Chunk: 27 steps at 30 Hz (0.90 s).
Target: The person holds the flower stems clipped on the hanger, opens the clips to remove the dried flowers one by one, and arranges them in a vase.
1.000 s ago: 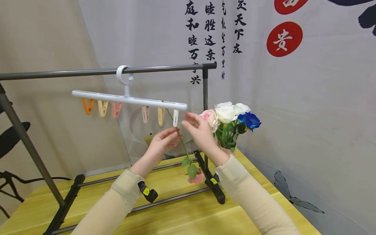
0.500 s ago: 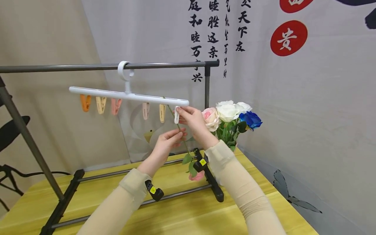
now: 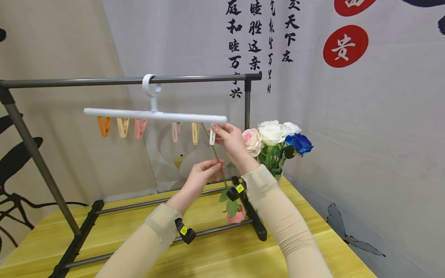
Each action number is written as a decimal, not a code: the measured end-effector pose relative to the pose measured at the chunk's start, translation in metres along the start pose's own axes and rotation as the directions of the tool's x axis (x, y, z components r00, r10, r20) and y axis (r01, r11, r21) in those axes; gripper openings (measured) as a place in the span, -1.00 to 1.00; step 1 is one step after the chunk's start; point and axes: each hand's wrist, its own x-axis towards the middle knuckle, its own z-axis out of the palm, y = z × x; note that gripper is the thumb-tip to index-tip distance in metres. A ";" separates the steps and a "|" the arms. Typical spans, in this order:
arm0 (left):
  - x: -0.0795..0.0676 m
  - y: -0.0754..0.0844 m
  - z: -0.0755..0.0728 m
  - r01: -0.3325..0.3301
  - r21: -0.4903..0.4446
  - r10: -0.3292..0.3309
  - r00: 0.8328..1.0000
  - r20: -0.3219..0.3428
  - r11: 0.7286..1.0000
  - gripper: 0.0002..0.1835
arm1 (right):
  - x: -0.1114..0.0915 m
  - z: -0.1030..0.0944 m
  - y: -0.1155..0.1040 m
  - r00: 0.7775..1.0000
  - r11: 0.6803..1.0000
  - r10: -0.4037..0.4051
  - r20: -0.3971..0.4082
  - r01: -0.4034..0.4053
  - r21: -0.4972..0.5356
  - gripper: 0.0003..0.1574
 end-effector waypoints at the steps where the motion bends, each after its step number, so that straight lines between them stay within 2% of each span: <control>1: -0.002 -0.003 0.000 0.008 0.011 -0.008 1.000 0.011 1.000 -0.69 | 0.001 -0.001 0.000 1.000 1.000 -0.007 0.002 0.007 0.006 -0.77; 4: -0.010 -0.010 -0.002 0.032 0.015 -0.033 0.999 0.042 0.999 -0.70 | 0.001 -0.004 0.000 1.000 1.000 -0.012 0.002 0.012 0.023 -0.85; 6: -0.015 -0.013 -0.004 0.043 0.014 -0.043 0.998 0.048 0.999 -0.69 | 0.001 -0.006 0.001 1.000 1.000 0.011 0.007 -0.011 0.028 -0.83; 10: -0.025 -0.014 -0.011 0.038 -0.002 -0.038 0.999 0.024 0.999 -0.69 | -0.003 -0.010 0.002 0.995 0.996 0.081 0.057 -0.083 0.030 -0.62; 14: -0.034 -0.012 -0.018 0.011 -0.005 -0.011 1.000 0.010 1.000 -0.68 | -0.019 -0.015 0.004 0.980 0.991 0.129 0.150 -0.122 -0.054 -0.45; 17: -0.042 -0.009 -0.023 -0.001 0.009 0.001 1.000 0.014 1.000 -0.67 | -0.039 -0.022 0.010 0.973 0.977 0.118 0.198 -0.078 -0.198 -0.43; 19: -0.048 -0.008 -0.025 0.003 0.026 -0.003 1.000 0.023 1.000 -0.67 | -0.056 -0.029 0.016 0.976 0.947 0.042 0.213 0.029 -0.319 -0.49; 20: -0.051 -0.008 -0.026 0.005 0.033 -0.006 0.999 0.033 0.999 -0.67 | -0.064 -0.032 0.020 0.974 0.916 -0.026 0.226 0.114 -0.385 -0.53; 21: -0.054 -0.008 -0.026 0.009 0.041 -0.011 0.999 0.042 0.999 -0.66 | -0.071 -0.035 0.025 0.962 0.866 -0.112 0.250 0.218 -0.450 -0.58; 22: -0.056 -0.009 -0.027 0.013 0.051 -0.015 0.999 0.050 0.999 -0.66 | -0.079 -0.037 0.029 0.935 0.793 -0.206 0.288 0.332 -0.511 -0.61; 23: -0.059 -0.009 -0.028 0.016 0.058 -0.019 0.998 0.056 0.998 -0.66 | -0.084 -0.039 0.033 0.888 0.691 -0.304 0.345 0.455 -0.562 -0.63; 24: -0.062 -0.010 -0.030 0.019 0.066 -0.023 0.998 0.060 0.998 -0.66 | -0.088 -0.041 0.038 0.820 0.561 -0.393 0.416 0.572 -0.598 -0.63; 25: -0.065 -0.011 -0.031 0.019 0.073 -0.024 0.998 0.063 0.997 -0.65 | -0.091 -0.041 0.042 0.732 0.416 -0.469 0.493 0.676 -0.608 -0.65; 27: -0.070 -0.012 -0.033 0.031 0.073 -0.036 0.997 0.067 0.997 -0.64 | -0.093 -0.039 0.049 0.528 0.144 -0.552 0.645 0.823 -0.550 -0.66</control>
